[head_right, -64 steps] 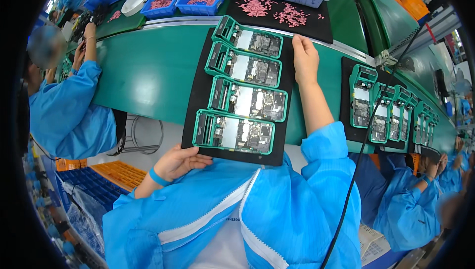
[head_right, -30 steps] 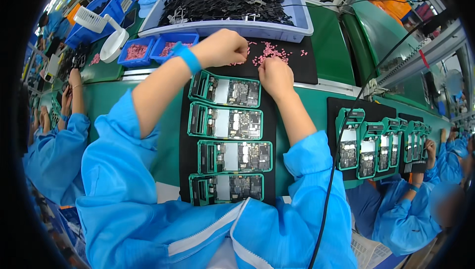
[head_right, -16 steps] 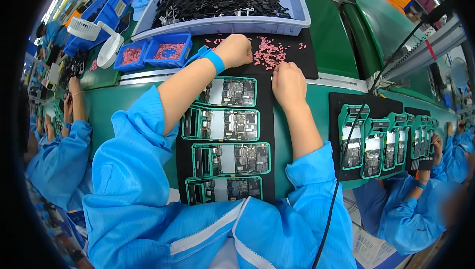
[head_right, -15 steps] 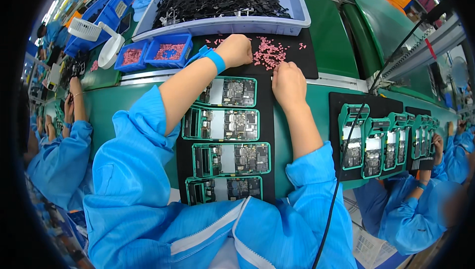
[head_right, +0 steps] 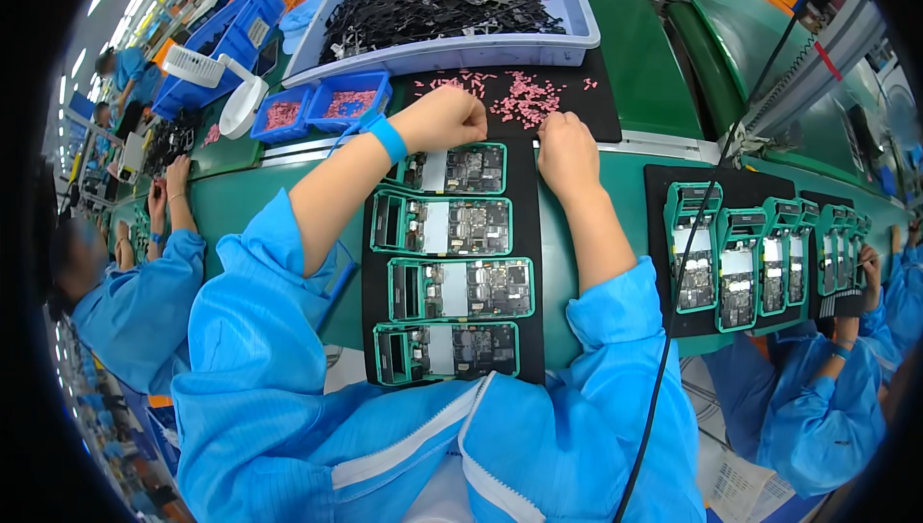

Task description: The worker is assembling internal components of electronic devices by picking small parts from trays and placing them into circuit board housings on an assembly line.

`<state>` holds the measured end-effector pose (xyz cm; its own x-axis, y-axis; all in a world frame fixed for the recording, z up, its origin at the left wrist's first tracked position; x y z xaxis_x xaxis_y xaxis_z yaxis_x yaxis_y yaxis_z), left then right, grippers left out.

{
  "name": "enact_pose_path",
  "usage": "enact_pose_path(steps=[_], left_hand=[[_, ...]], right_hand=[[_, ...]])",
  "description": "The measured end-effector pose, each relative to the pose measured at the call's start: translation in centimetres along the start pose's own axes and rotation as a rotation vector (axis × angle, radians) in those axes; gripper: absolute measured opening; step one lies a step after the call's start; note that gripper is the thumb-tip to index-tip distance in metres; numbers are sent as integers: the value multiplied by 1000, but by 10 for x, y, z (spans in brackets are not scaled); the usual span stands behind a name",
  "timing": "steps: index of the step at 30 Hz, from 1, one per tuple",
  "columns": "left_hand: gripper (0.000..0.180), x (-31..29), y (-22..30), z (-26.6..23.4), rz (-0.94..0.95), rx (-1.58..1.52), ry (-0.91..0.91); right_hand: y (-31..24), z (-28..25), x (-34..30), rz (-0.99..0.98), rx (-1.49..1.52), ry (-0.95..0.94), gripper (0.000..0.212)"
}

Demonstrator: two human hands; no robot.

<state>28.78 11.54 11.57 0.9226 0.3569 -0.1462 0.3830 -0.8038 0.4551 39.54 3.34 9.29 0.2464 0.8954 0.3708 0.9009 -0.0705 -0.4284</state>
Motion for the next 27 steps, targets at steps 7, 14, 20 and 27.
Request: enact_pose_path(steps=[7,14,20,27], left_hand=[[10,-8,17,14,50,258,82],[10,-8,23,20,22,451,70],[8,-19,44,24,118,661,48],[3,-43,48,32,165,640,156]], right_hand=[[-14,-10,-17,-15,93,30,7],[-38,-22,-39,-75,99,10,7],[-68,-20,-54,-205,87,-60,6],[-97,-16,-69,-356,110,-119,6]])
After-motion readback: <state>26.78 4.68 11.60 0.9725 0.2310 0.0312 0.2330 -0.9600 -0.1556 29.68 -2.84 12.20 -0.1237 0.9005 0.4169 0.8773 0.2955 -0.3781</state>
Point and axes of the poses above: each hand's wrist, its own x-axis towards the middle knuckle, its own z-axis out of the palm, y = z × x, the point moved 10 cm from there along x, towards the middle knuckle, and after that the axes turned 5 degrees about -y, right-handed, at the moved point
